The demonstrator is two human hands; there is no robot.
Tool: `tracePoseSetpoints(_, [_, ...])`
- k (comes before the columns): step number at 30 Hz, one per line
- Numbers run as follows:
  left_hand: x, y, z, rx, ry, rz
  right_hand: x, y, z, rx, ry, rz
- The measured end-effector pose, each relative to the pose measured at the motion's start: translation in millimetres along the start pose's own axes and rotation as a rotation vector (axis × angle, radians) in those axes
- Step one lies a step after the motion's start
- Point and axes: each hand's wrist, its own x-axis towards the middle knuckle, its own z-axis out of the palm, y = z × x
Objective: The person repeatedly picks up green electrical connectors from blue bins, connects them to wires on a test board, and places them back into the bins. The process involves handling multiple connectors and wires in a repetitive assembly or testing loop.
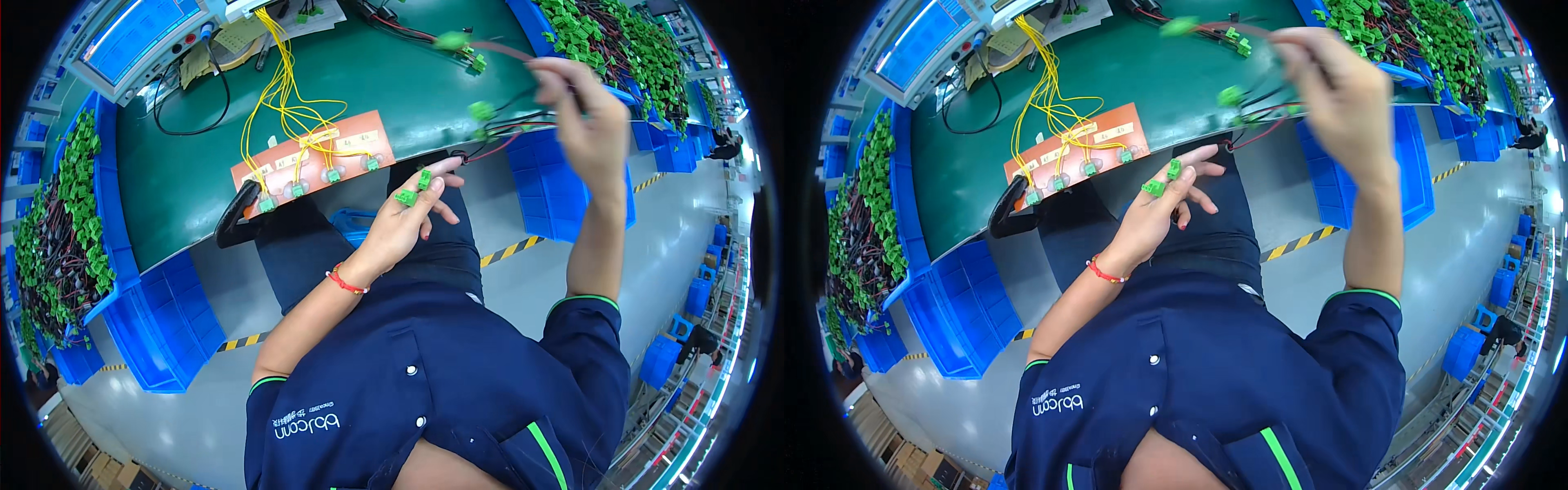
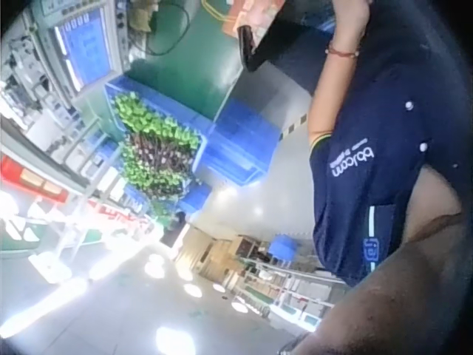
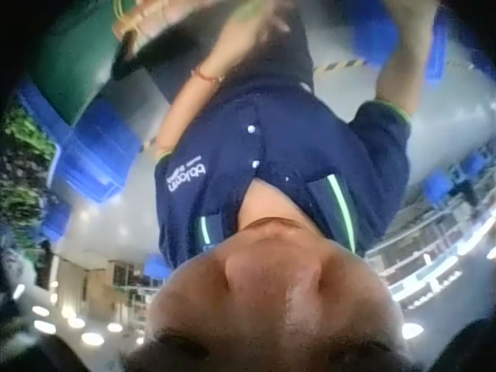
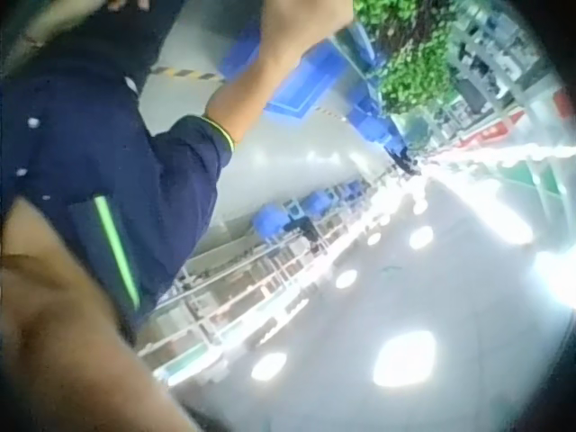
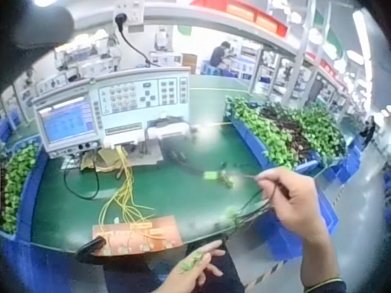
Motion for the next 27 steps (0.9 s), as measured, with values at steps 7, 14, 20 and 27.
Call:
tracePoseSetpoints(7, [5, -7, 3, 0.037, -0.042, -0.058, -52, 30, -106, -0.266, 0.813, 0.213])
tracePoseSetpoints(14, [6, -17, 13, 0.09, -0.063, -0.026, -62, -2, -94, -0.025, 0.841, 0.276])
tracePoseSetpoints(20, [4, -17, 8, 0.126, -0.014, 0.031, -63, -34, -39, 0.609, 0.582, 0.325])
tracePoseSetpoints(27, [-6, -22, -11, -0.07, -0.097, 0.01, -45, -63, 32, 0.947, 0.339, 0.355])
